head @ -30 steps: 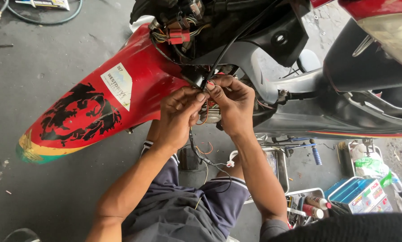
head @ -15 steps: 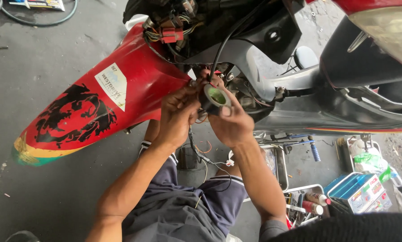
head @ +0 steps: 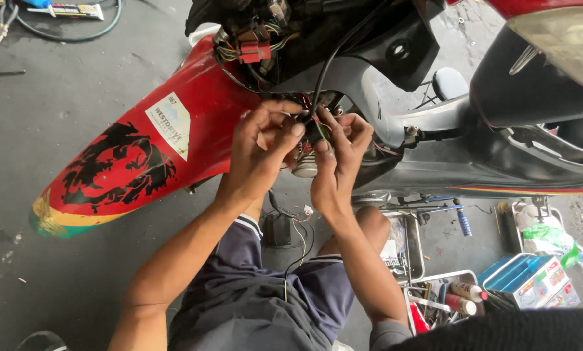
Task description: Connecting and insulating headlight wiring on a motorcycle using wire strippers and electrical tape.
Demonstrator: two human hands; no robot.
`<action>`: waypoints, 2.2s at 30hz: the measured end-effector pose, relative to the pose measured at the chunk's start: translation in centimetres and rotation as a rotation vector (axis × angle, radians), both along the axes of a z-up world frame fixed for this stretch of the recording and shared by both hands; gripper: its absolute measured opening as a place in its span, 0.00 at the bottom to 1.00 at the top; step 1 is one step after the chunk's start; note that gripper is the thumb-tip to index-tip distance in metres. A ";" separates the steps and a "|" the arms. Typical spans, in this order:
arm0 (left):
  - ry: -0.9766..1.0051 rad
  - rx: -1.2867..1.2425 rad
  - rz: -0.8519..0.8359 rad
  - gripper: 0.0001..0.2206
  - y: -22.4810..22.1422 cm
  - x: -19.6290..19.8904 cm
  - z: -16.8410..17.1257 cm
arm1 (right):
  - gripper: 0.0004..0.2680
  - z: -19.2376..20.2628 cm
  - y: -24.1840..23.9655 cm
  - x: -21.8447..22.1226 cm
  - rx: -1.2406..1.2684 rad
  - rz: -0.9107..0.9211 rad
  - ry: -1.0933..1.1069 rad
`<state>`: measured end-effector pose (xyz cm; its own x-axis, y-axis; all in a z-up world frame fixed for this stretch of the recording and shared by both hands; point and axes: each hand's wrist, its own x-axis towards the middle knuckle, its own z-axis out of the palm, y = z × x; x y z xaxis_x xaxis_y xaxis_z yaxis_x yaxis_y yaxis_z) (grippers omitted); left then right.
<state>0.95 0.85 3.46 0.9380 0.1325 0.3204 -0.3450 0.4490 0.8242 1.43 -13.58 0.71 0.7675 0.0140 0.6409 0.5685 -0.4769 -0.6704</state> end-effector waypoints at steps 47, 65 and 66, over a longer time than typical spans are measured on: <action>-0.556 0.886 0.506 0.02 0.9 -1.0 1.0 | 0.24 -8.7 -27.6 10.6 -0.895 -0.577 0.045; -0.114 0.036 -0.065 0.09 -1.0 1.2 -0.9 | 0.13 -2.9 -14.7 5.6 -0.325 -0.370 -0.468; -0.083 -0.006 -0.105 0.10 -1.1 1.3 -0.9 | 0.11 -1.6 -12.7 4.8 -0.263 -0.308 -0.481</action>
